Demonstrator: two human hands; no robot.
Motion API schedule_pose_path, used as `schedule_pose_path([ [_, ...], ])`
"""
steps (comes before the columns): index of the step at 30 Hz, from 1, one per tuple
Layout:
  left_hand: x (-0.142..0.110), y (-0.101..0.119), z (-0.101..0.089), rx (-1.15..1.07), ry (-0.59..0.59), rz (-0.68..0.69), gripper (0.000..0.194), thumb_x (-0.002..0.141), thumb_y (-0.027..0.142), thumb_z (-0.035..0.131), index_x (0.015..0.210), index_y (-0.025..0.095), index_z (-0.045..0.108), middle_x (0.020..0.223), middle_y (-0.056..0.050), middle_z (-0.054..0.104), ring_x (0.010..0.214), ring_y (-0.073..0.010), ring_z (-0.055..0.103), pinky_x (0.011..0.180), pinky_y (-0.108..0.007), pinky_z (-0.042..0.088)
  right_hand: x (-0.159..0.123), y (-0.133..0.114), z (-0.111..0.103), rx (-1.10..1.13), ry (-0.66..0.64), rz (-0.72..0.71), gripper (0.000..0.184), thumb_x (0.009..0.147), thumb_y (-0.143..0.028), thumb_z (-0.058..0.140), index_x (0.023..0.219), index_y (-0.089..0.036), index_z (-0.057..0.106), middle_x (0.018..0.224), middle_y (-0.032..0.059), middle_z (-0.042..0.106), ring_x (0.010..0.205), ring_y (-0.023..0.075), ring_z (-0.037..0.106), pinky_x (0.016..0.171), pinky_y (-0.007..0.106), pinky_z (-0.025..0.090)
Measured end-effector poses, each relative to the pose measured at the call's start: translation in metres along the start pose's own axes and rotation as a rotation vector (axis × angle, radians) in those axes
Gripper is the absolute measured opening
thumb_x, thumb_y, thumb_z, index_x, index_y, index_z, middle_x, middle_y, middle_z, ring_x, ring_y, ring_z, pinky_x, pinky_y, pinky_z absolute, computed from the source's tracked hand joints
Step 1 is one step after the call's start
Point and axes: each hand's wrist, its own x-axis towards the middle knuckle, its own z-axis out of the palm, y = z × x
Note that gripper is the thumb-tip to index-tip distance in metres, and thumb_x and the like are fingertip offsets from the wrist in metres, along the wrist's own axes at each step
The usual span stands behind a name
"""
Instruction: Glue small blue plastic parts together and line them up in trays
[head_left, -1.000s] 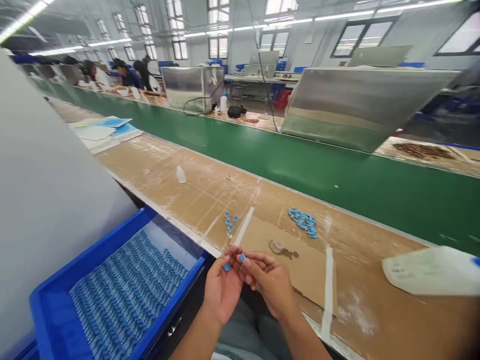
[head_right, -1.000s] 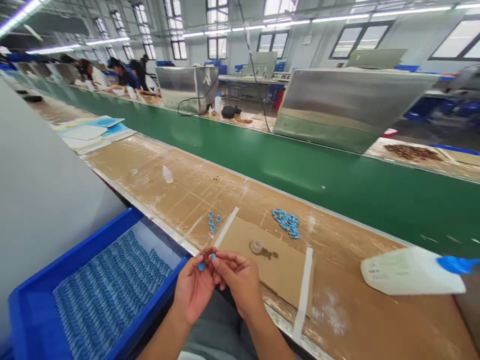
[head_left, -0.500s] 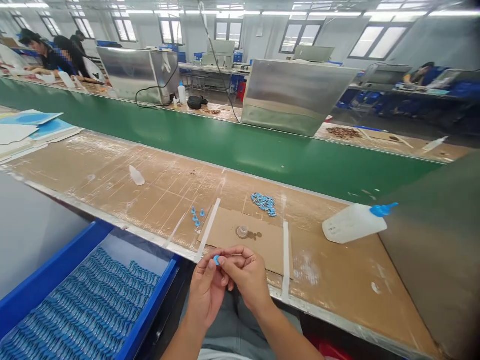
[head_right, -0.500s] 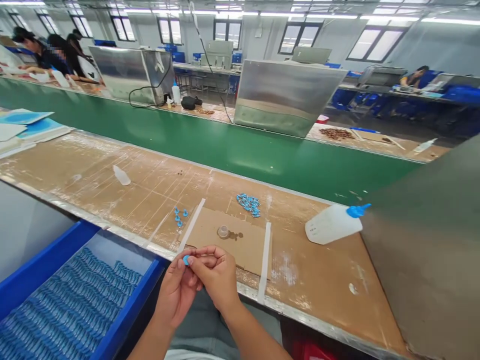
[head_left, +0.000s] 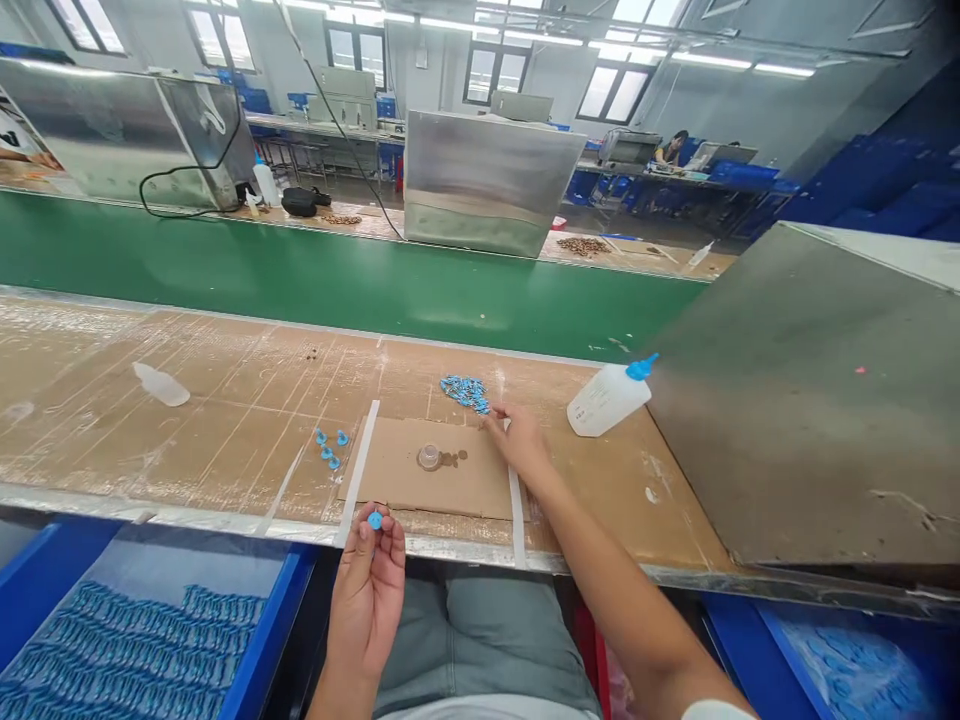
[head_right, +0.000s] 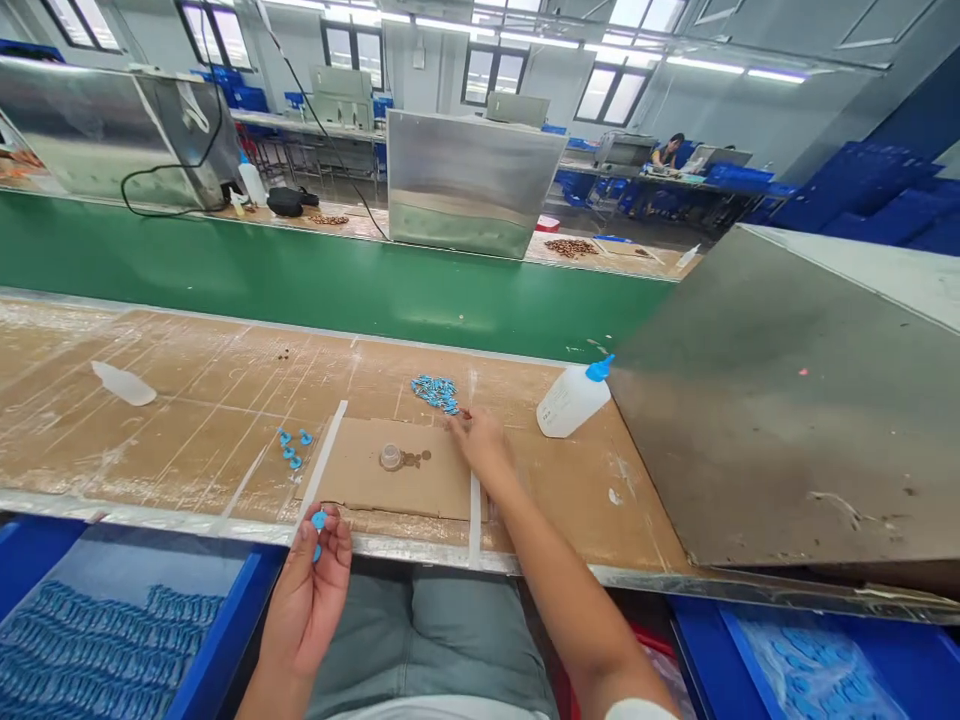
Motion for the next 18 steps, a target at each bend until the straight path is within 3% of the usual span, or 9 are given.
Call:
schedule_pose_path([
  [3,0.002,-0.001,-0.001,0.018,-0.002,-0.007,0.023,0.087,0.006,0.047,0.098,0.014,0.067,0.094,-0.005,0.068,0.082,-0.0088,0.065,0.083,-0.024,0.056,0.019,0.024,0.009,-0.069,-0.048,0.045,0.04,0.086,-0.047,0.057,0.1,-0.012,0.07,0.089,0.0123,0.067,0.09,0.0238,0.06,0.078,0.033,0.045],
  [10,0.003,-0.003,-0.001,0.05,0.004,-0.024,0.021,0.085,0.005,0.051,0.096,0.014,0.067,0.092,-0.006,0.069,0.081,-0.0099,0.065,0.082,-0.025,0.056,0.021,0.029,0.021,-0.038,-0.063,0.08,0.034,0.082,-0.051,0.059,0.096,-0.024,0.073,0.093,0.007,0.068,0.085,0.021,0.061,0.074,0.031,0.045],
  [15,0.004,-0.001,-0.002,0.056,0.013,-0.015,0.021,0.084,0.005,0.051,0.096,0.013,0.067,0.092,-0.005,0.069,0.082,-0.0096,0.066,0.083,-0.025,0.056,0.025,0.032,0.012,0.132,-0.126,0.004,0.026,0.083,-0.042,0.061,0.091,-0.02,0.073,0.088,0.0048,0.072,0.076,0.0177,0.063,0.069,0.027,0.046],
  [18,0.003,0.0,-0.003,0.053,0.008,-0.011,0.021,0.084,0.006,0.053,0.097,0.014,0.067,0.093,-0.005,0.069,0.083,-0.0098,0.066,0.084,-0.025,0.055,0.024,0.021,-0.004,0.173,-0.22,-0.157,0.021,0.086,-0.033,0.058,0.095,-0.019,0.071,0.089,0.0043,0.071,0.075,0.0157,0.063,0.07,0.025,0.046],
])
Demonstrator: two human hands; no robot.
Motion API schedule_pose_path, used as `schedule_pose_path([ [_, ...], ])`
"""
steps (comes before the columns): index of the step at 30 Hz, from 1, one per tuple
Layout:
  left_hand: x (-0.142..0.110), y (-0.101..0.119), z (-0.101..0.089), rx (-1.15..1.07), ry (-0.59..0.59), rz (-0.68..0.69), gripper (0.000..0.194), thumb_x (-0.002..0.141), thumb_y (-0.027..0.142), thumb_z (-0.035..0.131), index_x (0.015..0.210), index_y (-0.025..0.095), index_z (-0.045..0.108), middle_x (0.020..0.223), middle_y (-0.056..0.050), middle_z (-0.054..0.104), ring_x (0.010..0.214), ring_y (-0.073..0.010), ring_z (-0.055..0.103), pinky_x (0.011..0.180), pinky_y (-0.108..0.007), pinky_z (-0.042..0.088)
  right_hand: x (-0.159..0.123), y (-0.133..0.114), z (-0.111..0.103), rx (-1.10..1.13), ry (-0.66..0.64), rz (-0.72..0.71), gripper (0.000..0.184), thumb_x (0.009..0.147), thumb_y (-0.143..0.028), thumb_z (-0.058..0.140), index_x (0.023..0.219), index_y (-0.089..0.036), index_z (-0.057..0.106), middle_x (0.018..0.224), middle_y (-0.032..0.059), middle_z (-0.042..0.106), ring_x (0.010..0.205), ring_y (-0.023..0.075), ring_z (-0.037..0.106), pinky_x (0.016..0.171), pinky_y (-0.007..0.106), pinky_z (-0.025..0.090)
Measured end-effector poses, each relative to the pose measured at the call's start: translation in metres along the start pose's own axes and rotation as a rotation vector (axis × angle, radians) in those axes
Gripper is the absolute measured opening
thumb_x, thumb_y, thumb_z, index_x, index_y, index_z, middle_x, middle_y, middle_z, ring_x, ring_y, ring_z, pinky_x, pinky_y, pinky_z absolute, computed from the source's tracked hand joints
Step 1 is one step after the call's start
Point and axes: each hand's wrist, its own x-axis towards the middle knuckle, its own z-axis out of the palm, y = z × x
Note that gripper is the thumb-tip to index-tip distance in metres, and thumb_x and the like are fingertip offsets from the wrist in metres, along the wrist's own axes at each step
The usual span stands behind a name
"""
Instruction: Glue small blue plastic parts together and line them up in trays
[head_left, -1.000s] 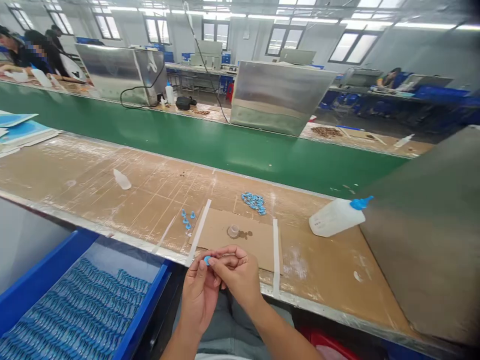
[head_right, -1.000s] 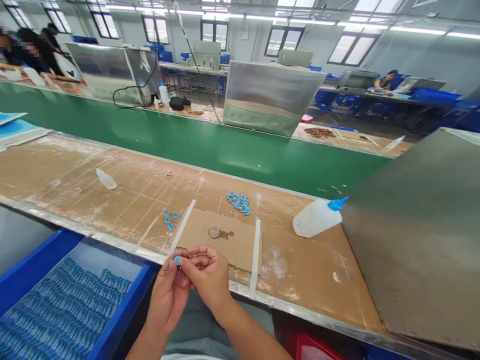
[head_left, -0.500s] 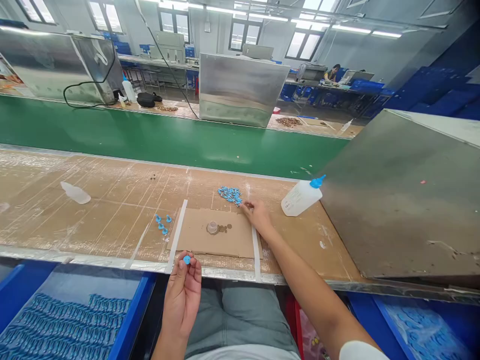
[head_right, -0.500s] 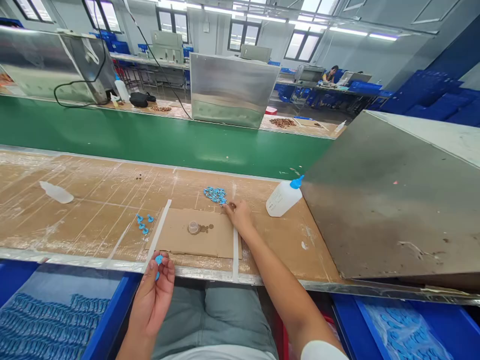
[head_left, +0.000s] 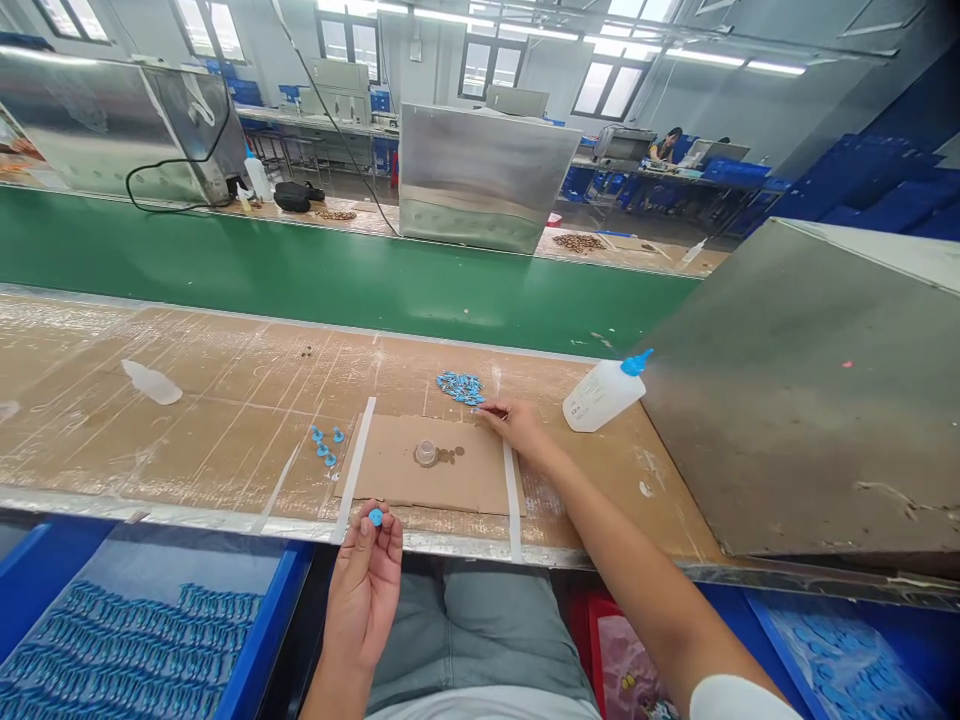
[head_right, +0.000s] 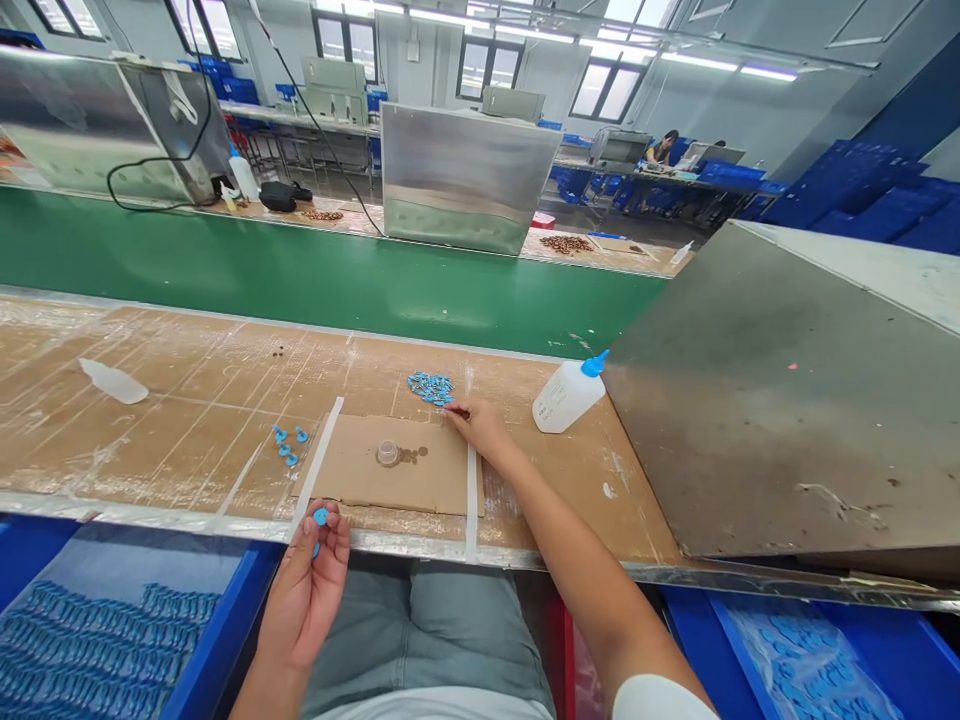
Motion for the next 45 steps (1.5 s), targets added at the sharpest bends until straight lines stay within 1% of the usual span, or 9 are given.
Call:
schedule_pose_path([
  [3,0.0,0.0,0.0,-0.003,0.006,0.0,0.021,0.083,0.006,0.053,0.097,0.014,0.067,0.093,-0.005,0.069,0.083,-0.0096,0.066,0.084,-0.024,0.055,-0.005,-0.019,-0.012,-0.147,-0.158,-0.194,0.014,0.086,-0.024,0.058,0.092,-0.018,0.07,0.086,0.0045,0.069,0.077,0.0157,0.061,0.071,0.025,0.045],
  [5,0.0,-0.001,0.0,-0.002,0.004,-0.005,0.022,0.083,0.005,0.053,0.097,0.014,0.067,0.092,-0.005,0.069,0.081,-0.009,0.066,0.081,-0.022,0.056,-0.009,-0.03,-0.016,-0.283,-0.246,-0.251,0.01,0.084,-0.02,0.059,0.088,-0.017,0.069,0.088,0.0061,0.067,0.079,0.0168,0.06,0.07,0.025,0.044],
  [8,0.001,-0.002,-0.001,0.005,-0.019,-0.016,0.022,0.083,0.004,0.053,0.098,0.013,0.067,0.092,-0.006,0.069,0.08,-0.0085,0.065,0.078,-0.019,0.056,-0.011,-0.037,-0.013,-0.405,-0.299,-0.244,0.008,0.083,-0.018,0.061,0.086,-0.018,0.069,0.093,0.0082,0.066,0.08,0.0183,0.06,0.068,0.026,0.044],
  [13,0.0,-0.002,-0.001,0.015,-0.023,-0.031,0.022,0.084,0.004,0.053,0.098,0.014,0.067,0.093,-0.006,0.069,0.083,-0.0091,0.066,0.079,-0.019,0.056,-0.006,-0.034,-0.002,-0.325,-0.352,-0.225,0.012,0.08,-0.012,0.063,0.087,-0.018,0.071,0.083,0.0052,0.07,0.077,0.0181,0.063,0.072,0.027,0.045],
  [24,0.002,-0.003,-0.001,0.01,0.003,-0.03,0.023,0.083,0.003,0.052,0.096,0.013,0.068,0.093,-0.007,0.07,0.082,-0.01,0.066,0.078,-0.02,0.056,-0.012,-0.031,0.009,-0.231,-0.24,-0.329,0.022,0.089,-0.015,0.053,0.103,-0.016,0.07,0.088,0.0083,0.066,0.082,0.0174,0.061,0.075,0.027,0.047],
  [29,0.003,-0.002,-0.002,0.003,0.003,-0.036,0.024,0.084,0.001,0.05,0.097,0.012,0.068,0.092,-0.008,0.07,0.083,-0.011,0.067,0.079,-0.021,0.056,-0.023,-0.022,0.019,-0.093,-0.094,-0.197,0.025,0.086,-0.023,0.059,0.109,-0.017,0.067,0.088,0.0057,0.071,0.076,0.0162,0.064,0.073,0.027,0.05],
  [32,0.002,-0.001,-0.002,0.01,-0.002,-0.032,0.024,0.083,0.001,0.051,0.098,0.011,0.067,0.092,-0.009,0.071,0.084,-0.0115,0.067,0.08,-0.021,0.056,-0.03,-0.017,0.026,-0.031,-0.011,-0.105,0.021,0.084,-0.029,0.063,0.101,-0.02,0.071,0.087,0.004,0.073,0.07,0.0157,0.065,0.07,0.028,0.051],
  [39,0.0,-0.001,-0.002,0.06,0.004,-0.022,0.025,0.082,-0.001,0.053,0.099,0.011,0.067,0.094,-0.008,0.072,0.089,-0.0124,0.068,0.083,-0.021,0.056,-0.037,-0.037,0.032,0.242,0.132,-0.042,0.022,0.084,-0.036,0.061,0.098,-0.022,0.073,0.098,0.0036,0.072,0.086,0.0205,0.069,0.08,0.034,0.056],
  [45,0.0,-0.002,-0.004,0.059,-0.025,-0.032,0.025,0.08,0.001,0.057,0.1,0.013,0.067,0.097,-0.008,0.072,0.091,-0.0127,0.068,0.085,-0.022,0.055,-0.033,-0.07,0.035,0.173,0.132,-0.339,0.017,0.087,-0.029,0.059,0.097,-0.025,0.072,0.092,0.0025,0.073,0.083,0.0184,0.069,0.078,0.031,0.055],
])
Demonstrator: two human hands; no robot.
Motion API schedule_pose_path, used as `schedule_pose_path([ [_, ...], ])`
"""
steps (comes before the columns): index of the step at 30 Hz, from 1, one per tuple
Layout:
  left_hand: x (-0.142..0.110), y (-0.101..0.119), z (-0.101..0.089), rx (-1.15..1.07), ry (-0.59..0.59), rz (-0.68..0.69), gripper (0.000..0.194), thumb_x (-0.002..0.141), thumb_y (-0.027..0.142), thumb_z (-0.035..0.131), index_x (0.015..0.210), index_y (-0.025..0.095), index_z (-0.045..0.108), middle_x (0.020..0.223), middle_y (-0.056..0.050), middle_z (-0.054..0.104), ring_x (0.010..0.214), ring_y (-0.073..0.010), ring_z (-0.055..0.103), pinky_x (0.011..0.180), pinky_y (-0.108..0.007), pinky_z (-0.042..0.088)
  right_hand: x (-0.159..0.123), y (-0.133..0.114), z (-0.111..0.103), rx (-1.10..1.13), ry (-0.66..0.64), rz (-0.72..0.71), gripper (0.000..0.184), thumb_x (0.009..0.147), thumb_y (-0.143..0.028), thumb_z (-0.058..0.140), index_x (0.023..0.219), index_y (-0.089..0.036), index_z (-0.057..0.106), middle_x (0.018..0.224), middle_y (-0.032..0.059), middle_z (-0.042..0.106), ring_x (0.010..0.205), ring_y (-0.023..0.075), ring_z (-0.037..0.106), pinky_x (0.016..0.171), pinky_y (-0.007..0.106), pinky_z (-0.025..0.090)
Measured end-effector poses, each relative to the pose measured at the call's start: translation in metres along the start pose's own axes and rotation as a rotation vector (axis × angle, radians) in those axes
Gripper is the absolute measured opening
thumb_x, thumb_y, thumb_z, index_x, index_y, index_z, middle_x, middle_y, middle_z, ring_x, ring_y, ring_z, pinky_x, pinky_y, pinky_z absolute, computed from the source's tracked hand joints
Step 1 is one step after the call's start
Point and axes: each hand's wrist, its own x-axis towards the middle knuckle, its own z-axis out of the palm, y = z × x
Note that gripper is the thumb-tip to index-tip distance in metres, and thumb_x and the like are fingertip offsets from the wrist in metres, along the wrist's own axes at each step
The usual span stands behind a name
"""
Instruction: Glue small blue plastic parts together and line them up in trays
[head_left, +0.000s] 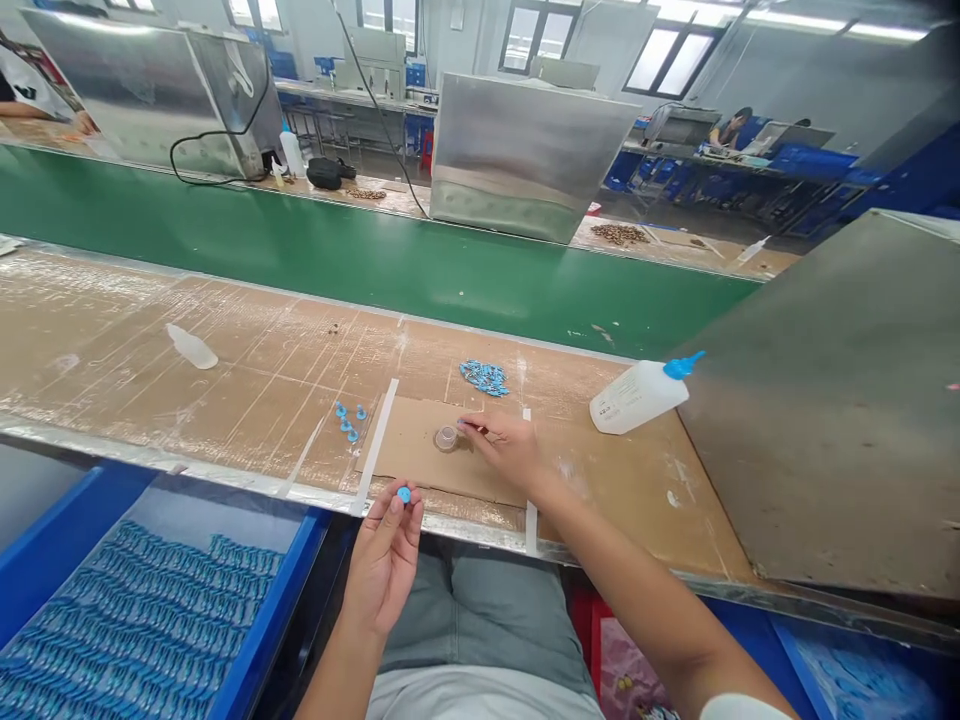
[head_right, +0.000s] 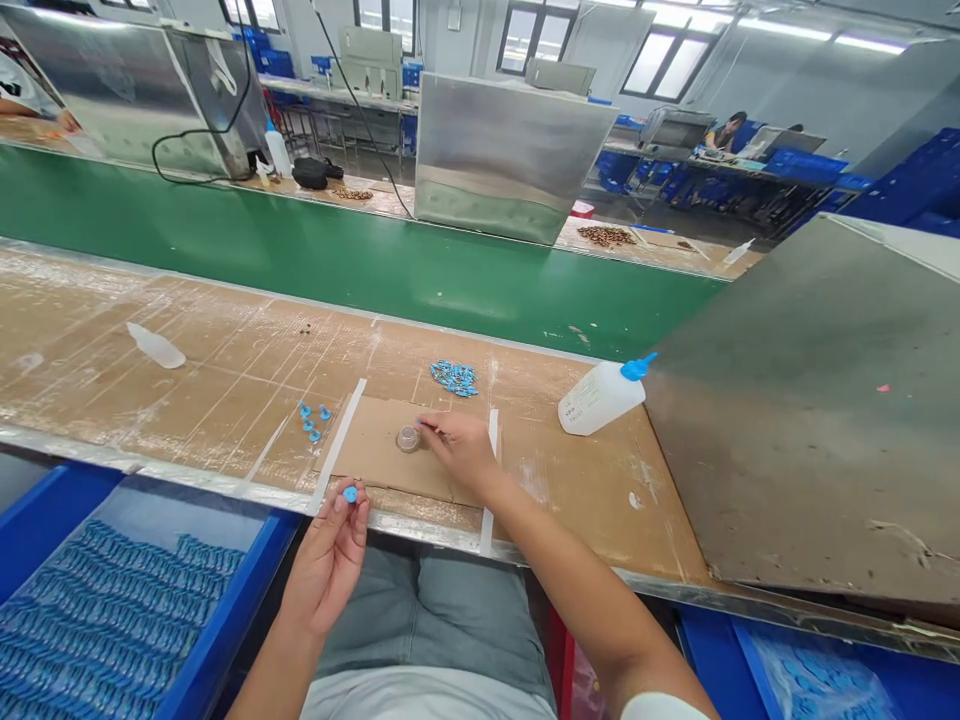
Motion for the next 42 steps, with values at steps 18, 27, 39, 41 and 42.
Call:
schedule_pose_path([
  [18,-0.003,0.004,-0.004,-0.002,-0.017,-0.013,0.026,0.077,0.003,0.063,0.101,0.013,0.068,0.099,-0.008,0.071,0.09,-0.0128,0.068,0.085,-0.021,0.055,0.005,-0.004,0.008,-0.157,-0.096,-0.246,0.017,0.09,-0.021,0.055,0.101,-0.023,0.069,0.093,0.0037,0.073,0.084,0.0156,0.067,0.078,0.027,0.052],
  [27,-0.004,0.004,-0.002,-0.009,0.008,0.0,0.022,0.082,0.006,0.057,0.1,0.013,0.068,0.099,-0.009,0.072,0.084,-0.0108,0.069,0.078,-0.019,0.057,0.004,0.0,0.009,-0.22,-0.124,-0.256,0.016,0.09,-0.022,0.056,0.097,-0.023,0.07,0.087,0.0031,0.073,0.078,0.0159,0.066,0.072,0.027,0.051],
  [39,-0.006,0.001,0.011,0.044,-0.003,0.001,0.024,0.075,0.006,0.066,0.098,0.013,0.069,0.096,-0.007,0.073,0.086,-0.0132,0.069,0.078,-0.019,0.057,-0.005,-0.035,0.004,0.285,0.122,0.351,0.02,0.076,-0.033,0.072,0.09,-0.02,0.074,0.087,0.0048,0.074,0.074,0.0207,0.071,0.07,0.033,0.059],
  [41,-0.007,-0.001,0.014,0.054,-0.007,0.006,0.024,0.074,0.008,0.068,0.098,0.013,0.069,0.096,-0.007,0.073,0.085,-0.0136,0.069,0.076,-0.019,0.058,-0.014,-0.053,0.004,0.407,0.161,0.416,0.02,0.074,-0.032,0.074,0.09,-0.02,0.074,0.087,0.0046,0.074,0.075,0.0211,0.071,0.071,0.033,0.06],
  [42,-0.008,-0.002,0.015,0.058,-0.009,0.008,0.024,0.074,0.009,0.068,0.097,0.013,0.069,0.094,-0.007,0.073,0.085,-0.0136,0.069,0.076,-0.019,0.058,-0.019,-0.062,0.005,0.447,0.17,0.413,0.019,0.073,-0.03,0.075,0.09,-0.021,0.074,0.088,0.0041,0.074,0.077,0.021,0.071,0.073,0.033,0.06],
])
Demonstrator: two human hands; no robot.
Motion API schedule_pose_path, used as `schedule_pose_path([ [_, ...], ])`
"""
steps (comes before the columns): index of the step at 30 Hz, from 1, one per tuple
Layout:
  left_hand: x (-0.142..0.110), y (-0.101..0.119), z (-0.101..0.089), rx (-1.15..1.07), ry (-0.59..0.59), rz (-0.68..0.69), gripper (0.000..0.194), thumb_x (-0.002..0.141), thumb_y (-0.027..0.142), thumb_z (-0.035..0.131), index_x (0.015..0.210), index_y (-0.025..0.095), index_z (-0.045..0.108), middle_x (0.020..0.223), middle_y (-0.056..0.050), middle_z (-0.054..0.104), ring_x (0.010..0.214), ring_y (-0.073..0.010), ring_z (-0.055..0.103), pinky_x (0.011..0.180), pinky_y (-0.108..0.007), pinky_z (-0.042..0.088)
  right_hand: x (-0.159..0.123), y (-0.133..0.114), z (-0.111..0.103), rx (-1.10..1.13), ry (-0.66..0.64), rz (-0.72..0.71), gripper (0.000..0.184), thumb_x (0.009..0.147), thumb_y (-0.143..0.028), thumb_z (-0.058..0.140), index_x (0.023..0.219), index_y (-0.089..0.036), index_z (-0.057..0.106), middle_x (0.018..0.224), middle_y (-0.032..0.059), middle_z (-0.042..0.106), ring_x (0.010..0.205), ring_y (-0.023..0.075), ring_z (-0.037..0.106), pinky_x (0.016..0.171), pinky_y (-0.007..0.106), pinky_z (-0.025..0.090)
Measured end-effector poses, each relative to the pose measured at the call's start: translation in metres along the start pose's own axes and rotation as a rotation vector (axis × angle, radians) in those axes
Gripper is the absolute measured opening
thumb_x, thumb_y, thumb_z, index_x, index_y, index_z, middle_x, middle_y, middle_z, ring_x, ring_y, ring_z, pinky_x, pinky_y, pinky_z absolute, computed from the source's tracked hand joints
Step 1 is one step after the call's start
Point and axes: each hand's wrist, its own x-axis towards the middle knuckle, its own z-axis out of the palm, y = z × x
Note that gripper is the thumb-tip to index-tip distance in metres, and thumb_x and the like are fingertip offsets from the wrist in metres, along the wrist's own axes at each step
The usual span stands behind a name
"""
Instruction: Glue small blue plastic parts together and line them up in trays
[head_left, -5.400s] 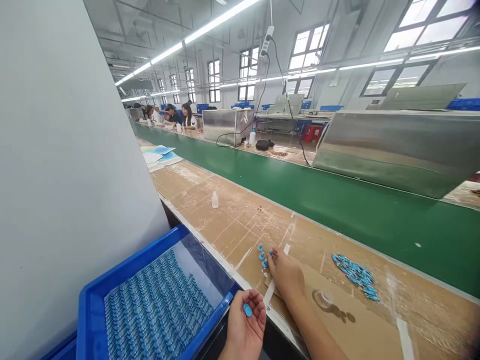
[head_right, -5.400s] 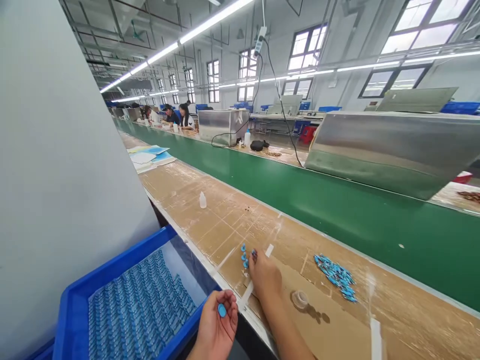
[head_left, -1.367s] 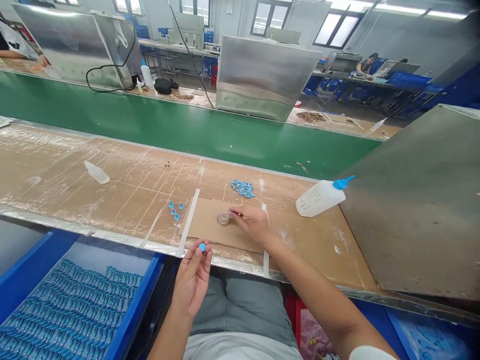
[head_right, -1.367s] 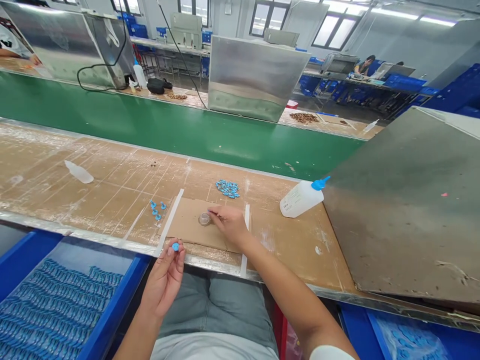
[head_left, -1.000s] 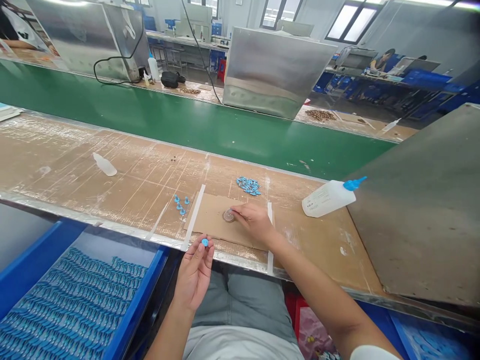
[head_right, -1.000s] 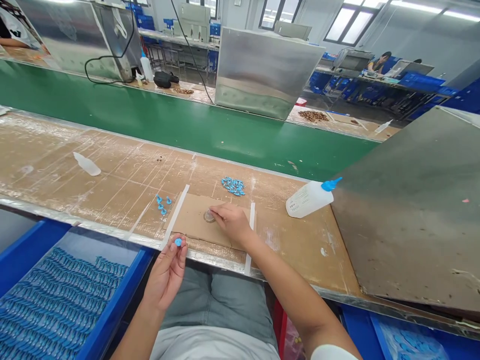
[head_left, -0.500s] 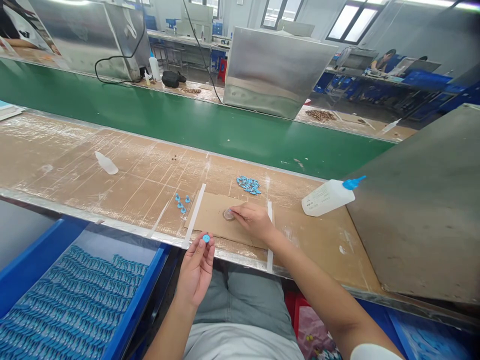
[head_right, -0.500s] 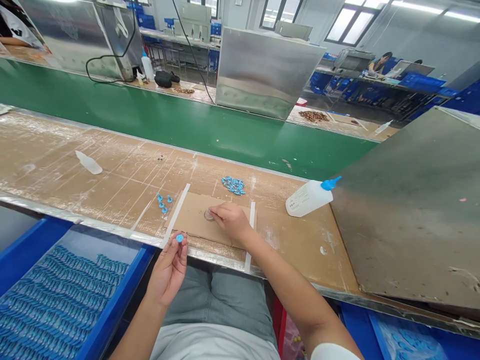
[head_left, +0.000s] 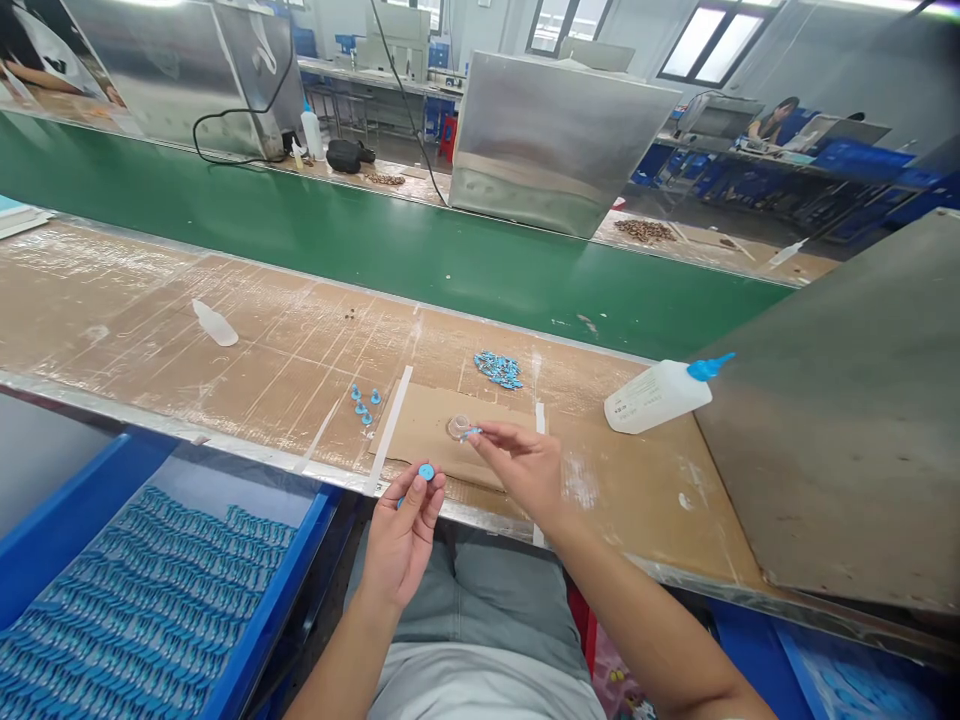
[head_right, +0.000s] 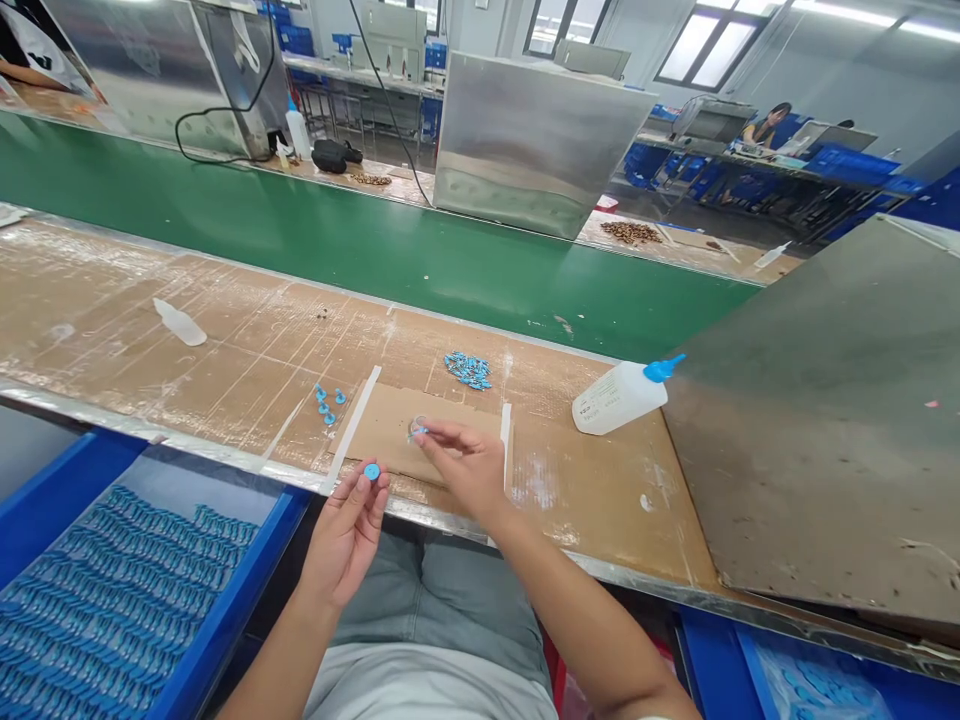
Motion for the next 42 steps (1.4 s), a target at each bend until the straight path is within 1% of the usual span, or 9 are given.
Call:
schedule_pose_path([
  [2,-0.002,-0.001,0.003,0.008,-0.008,0.004,0.024,0.073,0.011,0.07,0.097,0.013,0.069,0.091,-0.007,0.074,0.084,-0.0135,0.07,0.075,-0.019,0.058,-0.018,-0.008,0.006,0.059,-0.011,-0.021,0.017,0.073,-0.025,0.076,0.089,-0.023,0.074,0.088,0.003,0.074,0.078,0.0205,0.071,0.076,0.034,0.06],
  [5,-0.005,-0.002,0.005,0.014,-0.022,0.026,0.023,0.072,0.014,0.072,0.095,0.013,0.07,0.089,-0.007,0.074,0.081,-0.0135,0.07,0.075,-0.019,0.057,-0.038,-0.012,0.016,0.096,-0.028,-0.049,0.018,0.073,-0.021,0.076,0.09,-0.024,0.074,0.089,0.0028,0.074,0.078,0.0208,0.071,0.075,0.034,0.061],
  [9,-0.007,-0.004,0.004,0.031,-0.026,0.061,0.023,0.07,0.017,0.074,0.093,0.014,0.071,0.09,-0.007,0.075,0.081,-0.0139,0.07,0.076,-0.02,0.058,-0.049,-0.009,0.025,0.109,0.003,-0.067,0.017,0.074,-0.019,0.075,0.09,-0.024,0.074,0.088,0.0026,0.074,0.076,0.0209,0.071,0.071,0.034,0.063],
  [17,-0.007,-0.007,0.003,0.082,-0.027,0.098,0.022,0.071,0.019,0.073,0.092,0.013,0.071,0.09,-0.007,0.074,0.082,-0.013,0.07,0.077,-0.019,0.056,-0.05,-0.007,0.027,0.099,0.034,-0.085,0.019,0.073,-0.018,0.075,0.09,-0.026,0.075,0.086,0.001,0.074,0.071,0.0195,0.072,0.065,0.03,0.063],
  [25,-0.006,-0.007,0.002,0.082,-0.001,0.121,0.025,0.067,0.02,0.076,0.091,0.013,0.072,0.089,-0.008,0.074,0.079,-0.0133,0.07,0.076,-0.021,0.057,-0.051,-0.004,0.03,0.043,0.049,-0.116,0.019,0.073,-0.02,0.075,0.09,-0.026,0.075,0.087,0.0015,0.074,0.074,0.0209,0.072,0.068,0.032,0.063],
  [28,-0.005,-0.008,0.001,0.082,-0.009,0.122,0.024,0.068,0.019,0.075,0.091,0.013,0.072,0.09,-0.008,0.074,0.08,-0.0131,0.07,0.076,-0.02,0.057,-0.052,-0.003,0.031,0.04,0.04,-0.13,0.02,0.073,-0.019,0.075,0.091,-0.027,0.074,0.088,0.0012,0.074,0.076,0.0212,0.072,0.07,0.033,0.063],
  [32,-0.003,-0.008,-0.001,0.078,-0.002,0.122,0.024,0.068,0.019,0.076,0.091,0.012,0.072,0.089,-0.008,0.074,0.079,-0.0125,0.07,0.076,-0.019,0.057,-0.052,-0.001,0.032,0.016,0.037,-0.131,0.018,0.074,-0.021,0.074,0.092,-0.026,0.074,0.089,0.0017,0.074,0.075,0.0216,0.072,0.069,0.033,0.063],
  [35,-0.003,-0.007,-0.002,0.093,0.0,0.134,0.024,0.068,0.019,0.076,0.091,0.012,0.072,0.086,-0.008,0.075,0.077,-0.0119,0.07,0.075,-0.018,0.057,-0.052,-0.001,0.032,-0.033,0.027,-0.175,0.019,0.074,-0.02,0.074,0.092,-0.027,0.074,0.089,0.0013,0.074,0.076,0.0217,0.072,0.07,0.033,0.063],
  [42,-0.001,0.0,-0.004,0.16,-0.014,0.158,0.028,0.06,0.019,0.081,0.087,0.013,0.074,0.086,-0.009,0.075,0.077,-0.0159,0.07,0.072,-0.022,0.059,-0.05,-0.006,0.03,-0.058,-0.011,-0.242,0.022,0.075,-0.017,0.073,0.093,-0.028,0.074,0.09,0.0001,0.073,0.077,0.0206,0.071,0.071,0.032,0.062],
])
